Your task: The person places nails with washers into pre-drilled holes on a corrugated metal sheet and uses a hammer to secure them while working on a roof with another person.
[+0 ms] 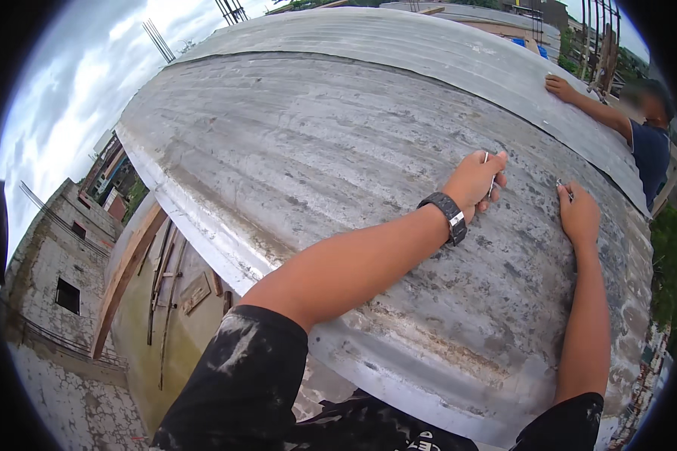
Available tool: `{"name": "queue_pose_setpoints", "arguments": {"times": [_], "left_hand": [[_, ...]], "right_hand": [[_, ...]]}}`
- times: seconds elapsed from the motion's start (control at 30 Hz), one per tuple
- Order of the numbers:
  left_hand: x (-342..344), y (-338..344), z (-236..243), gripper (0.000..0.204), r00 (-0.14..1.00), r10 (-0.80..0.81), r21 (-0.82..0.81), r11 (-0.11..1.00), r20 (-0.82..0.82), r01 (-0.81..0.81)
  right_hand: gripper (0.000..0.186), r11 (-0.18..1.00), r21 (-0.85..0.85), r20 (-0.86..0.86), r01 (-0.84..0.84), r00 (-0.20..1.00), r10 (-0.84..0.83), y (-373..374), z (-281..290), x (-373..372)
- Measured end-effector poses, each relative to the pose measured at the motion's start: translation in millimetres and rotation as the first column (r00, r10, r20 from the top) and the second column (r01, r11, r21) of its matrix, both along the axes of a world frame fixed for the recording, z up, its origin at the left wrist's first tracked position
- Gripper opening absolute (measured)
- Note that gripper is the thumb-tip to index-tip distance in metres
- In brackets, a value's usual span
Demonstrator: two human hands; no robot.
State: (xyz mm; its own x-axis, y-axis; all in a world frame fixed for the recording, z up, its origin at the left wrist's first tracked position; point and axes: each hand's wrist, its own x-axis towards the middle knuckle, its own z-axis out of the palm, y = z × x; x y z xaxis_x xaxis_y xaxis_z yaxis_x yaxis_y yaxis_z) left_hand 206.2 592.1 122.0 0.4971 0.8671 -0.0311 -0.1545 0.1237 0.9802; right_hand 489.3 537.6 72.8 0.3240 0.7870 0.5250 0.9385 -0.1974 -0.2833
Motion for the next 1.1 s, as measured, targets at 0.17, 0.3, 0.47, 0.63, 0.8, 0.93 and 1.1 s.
{"name": "queue_pose_setpoints", "arguments": {"times": [0.17,0.3,0.47,0.63,0.8,0.93,1.1], "left_hand": [[3.2,1.1,-2.1,0.031,1.0,0.001,-0.012,1.0,0.017,-0.001],[-2.2,5.9,-2.7,0.028,1.0,-0.019,-0.014,1.0,-0.011,0.019],[3.6,2.0,-2.1,0.025,1.0,-0.024,-0.014,1.0,-0.006,0.024],[1.5,1.1,-0.7,0.022,0.999,-0.034,-0.031,0.999,0.021,0.035],[1.2,0.5,0.5,0.023,1.0,-0.028,-0.017,0.999,-0.004,0.028],[2.6,0.2,2.3,0.024,1.0,-0.024,0.001,1.0,-0.01,0.024],[-0.6,2.0,1.6,0.026,0.999,-0.027,0.012,1.0,-0.017,0.027]], "right_hand": [[0.034,0.999,0.033,0.025,-0.025,0.999,0.024,-0.2,-2.6,3.1],[0.032,0.999,0.022,0.05,-0.031,0.998,0.03,2.2,1.5,-2.5],[0.032,0.999,0.022,0.008,-0.023,1.0,0.023,-0.1,-2.8,5.1],[0.033,0.999,0.025,0.009,-0.024,1.0,0.024,-0.1,-1.0,3.0],[0.033,1.0,0.009,-0.009,-0.027,1.0,0.027,1.1,-0.8,2.2],[0.033,0.999,0.034,-0.025,-0.042,0.999,0.043,0.9,-1.2,4.9],[0.034,0.999,0.019,-0.027,-0.027,0.999,0.027,2.3,0.7,0.4]]}}
